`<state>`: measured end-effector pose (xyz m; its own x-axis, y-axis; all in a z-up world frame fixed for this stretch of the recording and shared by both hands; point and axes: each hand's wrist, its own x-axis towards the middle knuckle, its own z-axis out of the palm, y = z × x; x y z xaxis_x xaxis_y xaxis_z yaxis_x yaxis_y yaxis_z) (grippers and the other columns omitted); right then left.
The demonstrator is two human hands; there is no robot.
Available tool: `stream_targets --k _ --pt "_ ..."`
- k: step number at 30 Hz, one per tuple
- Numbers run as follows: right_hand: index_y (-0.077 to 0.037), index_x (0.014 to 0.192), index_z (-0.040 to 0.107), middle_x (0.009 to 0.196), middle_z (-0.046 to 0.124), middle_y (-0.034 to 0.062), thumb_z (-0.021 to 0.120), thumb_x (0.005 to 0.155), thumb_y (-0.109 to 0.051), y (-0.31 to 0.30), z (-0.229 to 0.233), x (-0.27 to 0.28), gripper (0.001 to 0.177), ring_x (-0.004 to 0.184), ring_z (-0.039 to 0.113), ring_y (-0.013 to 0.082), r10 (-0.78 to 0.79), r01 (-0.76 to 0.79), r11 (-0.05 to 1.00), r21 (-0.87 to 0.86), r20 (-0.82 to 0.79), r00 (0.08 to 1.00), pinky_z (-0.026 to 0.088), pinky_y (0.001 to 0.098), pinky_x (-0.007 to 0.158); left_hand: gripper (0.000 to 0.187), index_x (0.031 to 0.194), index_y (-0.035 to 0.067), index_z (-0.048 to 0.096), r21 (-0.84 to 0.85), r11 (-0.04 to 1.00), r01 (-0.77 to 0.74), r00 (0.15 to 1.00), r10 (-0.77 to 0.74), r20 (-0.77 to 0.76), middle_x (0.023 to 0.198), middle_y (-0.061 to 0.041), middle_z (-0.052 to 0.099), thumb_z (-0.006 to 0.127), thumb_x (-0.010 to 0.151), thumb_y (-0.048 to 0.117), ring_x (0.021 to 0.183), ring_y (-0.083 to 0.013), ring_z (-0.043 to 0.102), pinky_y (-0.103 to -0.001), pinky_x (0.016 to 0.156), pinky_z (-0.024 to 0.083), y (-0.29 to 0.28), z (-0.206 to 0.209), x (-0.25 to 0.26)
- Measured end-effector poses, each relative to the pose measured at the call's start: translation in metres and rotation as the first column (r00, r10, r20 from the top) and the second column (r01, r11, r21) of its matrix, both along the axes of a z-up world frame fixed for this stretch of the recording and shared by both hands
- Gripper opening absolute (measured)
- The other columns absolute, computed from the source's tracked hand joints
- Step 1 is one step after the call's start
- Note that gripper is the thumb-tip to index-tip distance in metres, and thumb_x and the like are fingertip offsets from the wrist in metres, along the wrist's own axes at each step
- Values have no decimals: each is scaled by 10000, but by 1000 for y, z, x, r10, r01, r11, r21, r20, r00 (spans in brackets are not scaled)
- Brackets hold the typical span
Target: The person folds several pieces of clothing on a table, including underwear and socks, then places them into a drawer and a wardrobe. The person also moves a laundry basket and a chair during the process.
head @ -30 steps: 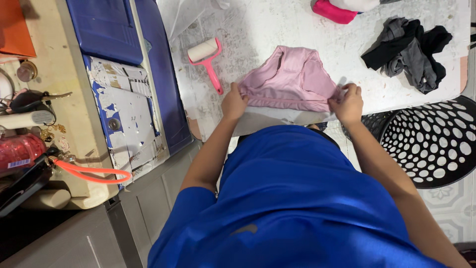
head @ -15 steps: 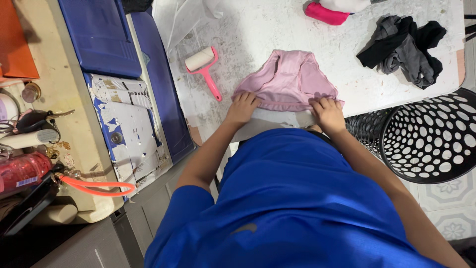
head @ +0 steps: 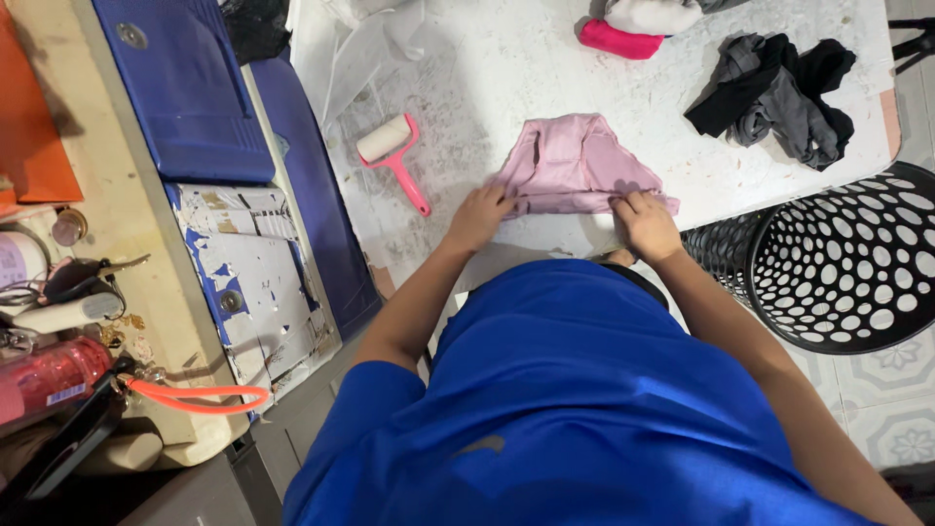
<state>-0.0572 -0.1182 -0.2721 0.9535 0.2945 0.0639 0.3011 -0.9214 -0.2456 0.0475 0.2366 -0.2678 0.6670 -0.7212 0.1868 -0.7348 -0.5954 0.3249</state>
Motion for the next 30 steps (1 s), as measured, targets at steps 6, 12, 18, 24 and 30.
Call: stream_targets --k 6,12,18,24,30 --pt "-104 1206 685 1148 637 60 664 950 -233 1 11 0 287 1088 579 291 -48 48 999 -6 33 998 435 464 1018 453 1347 65 613 19 1000 5 998 -4 -56 1270 -133 569 621 914 199 1174 -335 563 -466 974 455 17 -4 -17" --pt "-83 1090 711 1239 630 137 657 905 -307 -4 -17 52 295 1153 526 364 -204 181 978 -105 -279 938 353 554 964 317 1264 48 590 33 899 -437 651 341 -678 952 -190 720 605 983 193 913 -374 682 -475 784 503 -4 -33 31" --pt "-75 1111 685 1185 643 127 608 1024 -246 3 -30 74 206 1115 576 326 -377 310 895 -321 -171 910 407 513 995 300 967 80 675 265 793 -549 525 574 -629 951 -150 735 717 898 370 920 -345 693 -476 793 534 -25 -7 49" --pt "-90 1250 643 1202 618 139 695 966 -284 25 -1 28 348 1104 601 331 110 -126 986 110 137 984 448 422 1000 274 1115 134 706 -55 975 -217 969 221 106 1280 -127 565 677 892 291 1191 -343 511 -595 1071 359 -24 21 5" --pt "-66 1296 652 1259 634 106 699 881 -344 57 18 54 501 1158 586 290 192 -195 981 3 151 970 429 429 1034 387 1284 78 641 64 998 -6 997 2 73 1275 -128 588 512 928 158 1196 -304 557 -524 1083 369 -16 5 5"
